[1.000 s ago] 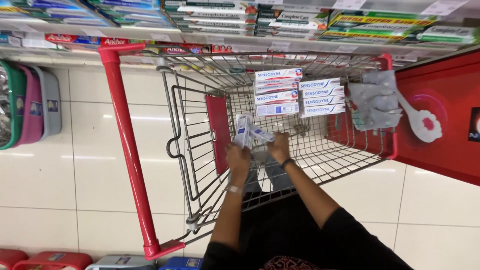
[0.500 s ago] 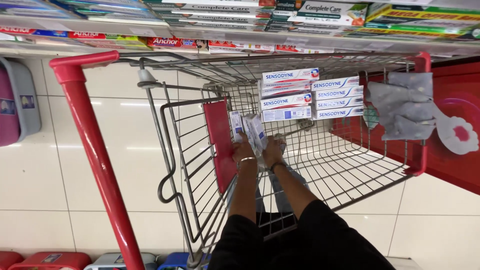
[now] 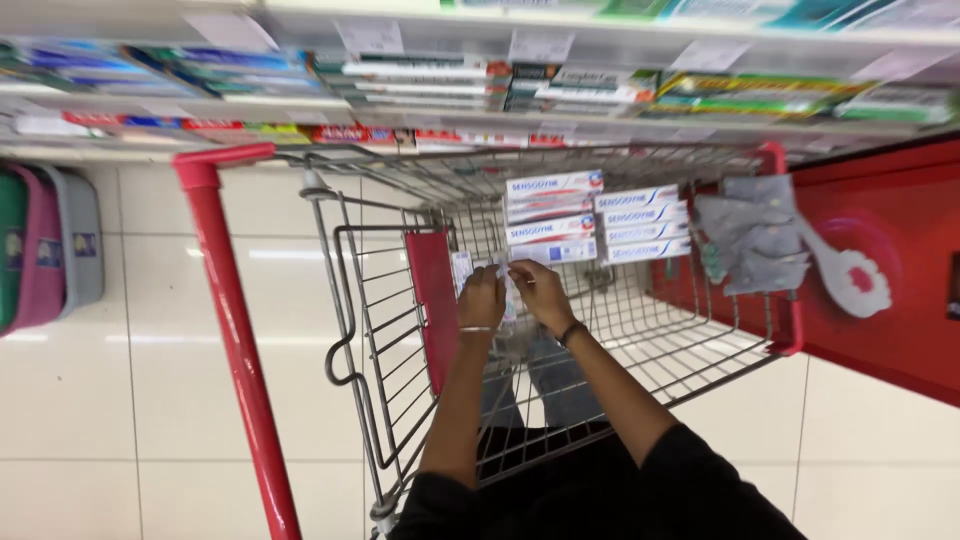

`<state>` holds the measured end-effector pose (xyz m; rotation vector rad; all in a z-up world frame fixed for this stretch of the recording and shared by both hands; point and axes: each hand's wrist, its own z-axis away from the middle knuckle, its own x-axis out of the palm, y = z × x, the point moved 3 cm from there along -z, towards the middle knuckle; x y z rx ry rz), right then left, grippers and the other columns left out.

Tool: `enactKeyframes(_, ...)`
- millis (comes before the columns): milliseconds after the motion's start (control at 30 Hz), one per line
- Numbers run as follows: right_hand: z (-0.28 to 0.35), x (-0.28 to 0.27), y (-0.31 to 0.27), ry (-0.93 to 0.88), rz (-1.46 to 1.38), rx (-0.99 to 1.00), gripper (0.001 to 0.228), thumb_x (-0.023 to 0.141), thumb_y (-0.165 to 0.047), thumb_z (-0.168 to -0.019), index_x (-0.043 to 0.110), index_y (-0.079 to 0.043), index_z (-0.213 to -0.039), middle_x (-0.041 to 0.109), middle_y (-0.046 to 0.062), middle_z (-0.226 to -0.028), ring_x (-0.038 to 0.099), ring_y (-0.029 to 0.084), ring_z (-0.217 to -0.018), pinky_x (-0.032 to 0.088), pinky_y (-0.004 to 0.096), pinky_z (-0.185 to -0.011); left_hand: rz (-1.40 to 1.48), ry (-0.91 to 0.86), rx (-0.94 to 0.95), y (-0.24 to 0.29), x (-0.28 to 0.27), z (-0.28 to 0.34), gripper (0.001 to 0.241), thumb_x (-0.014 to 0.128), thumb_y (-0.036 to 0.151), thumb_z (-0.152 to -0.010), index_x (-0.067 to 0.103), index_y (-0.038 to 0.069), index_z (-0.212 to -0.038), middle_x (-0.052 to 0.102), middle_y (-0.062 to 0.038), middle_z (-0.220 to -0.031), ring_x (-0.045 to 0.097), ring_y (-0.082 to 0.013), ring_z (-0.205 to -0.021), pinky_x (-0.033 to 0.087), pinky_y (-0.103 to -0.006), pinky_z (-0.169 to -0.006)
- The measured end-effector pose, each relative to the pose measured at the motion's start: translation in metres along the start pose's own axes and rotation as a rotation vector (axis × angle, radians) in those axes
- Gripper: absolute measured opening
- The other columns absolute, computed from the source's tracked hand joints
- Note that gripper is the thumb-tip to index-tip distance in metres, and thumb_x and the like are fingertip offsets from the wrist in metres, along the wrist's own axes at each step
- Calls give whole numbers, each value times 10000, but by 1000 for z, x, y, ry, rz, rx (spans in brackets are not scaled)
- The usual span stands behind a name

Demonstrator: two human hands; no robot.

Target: Selecting boxes of toothpaste from a store shelf and placing them into a shopping cart.

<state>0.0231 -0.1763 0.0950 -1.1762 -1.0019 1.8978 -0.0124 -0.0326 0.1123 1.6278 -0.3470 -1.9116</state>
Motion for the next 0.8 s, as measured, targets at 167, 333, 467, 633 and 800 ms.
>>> enactKeyframes(167, 24, -94, -144, 122, -61, -225, 224, 633, -150, -1003, 709, -42, -1184, 782, 85, -1065, 759, 173, -949, 592, 296, -782, 287, 308, 300, 101, -134, 17, 257, 625, 98, -947, 647, 8, -1187, 632, -209, -1141, 598, -410, -1067, 511, -490, -906)
enactKeyframes(333, 49, -182, -282, 217, -153, -385, 228, 627, -161, -1004, 714, -33, -1172, 791, 65, -1057, 726, 132, -905, 565, 296, -731, 477, 511, 487, 198, -266, 34, 247, 620, 95, -979, 656, -3, -1204, 645, -192, -1137, 621, -375, -1068, 511, -458, -929)
enactKeyframes(467, 64, -246, -383, 312, -217, -627, 217, 641, -187, -1049, 714, -17, -1163, 771, 63, -1077, 703, 113, -964, 566, 273, -834, 561, 654, 657, 270, -358, 32, 198, 612, 140, -1032, 661, 19, -1181, 694, -160, -1130, 671, -318, -1071, 524, -419, -957)
enactKeyframes(633, 55, -314, -492, 453, -235, -906, 201, 665, -145, -1067, 683, 12, -1191, 733, 70, -1141, 690, 132, -1065, 572, 284, -942, 519, 766, 814, 342, -453, 1, 255, 611, 180, -1059, 624, 3, -1242, 659, -183, -1186, 644, -338, -1128, 509, -434, -1010)
enactKeyframes(800, -9, -358, -564, 620, -2, -1064, 394, 686, -26, -988, 568, 57, -1355, 671, 207, -1324, 679, 283, -1237, 590, 354, -1020, 601, 838, 830, 378, -487, -113, 677, 604, 232, -1067, 264, -138, -1521, 362, -353, -1534, 391, -465, -1457, 321, -473, -1237)
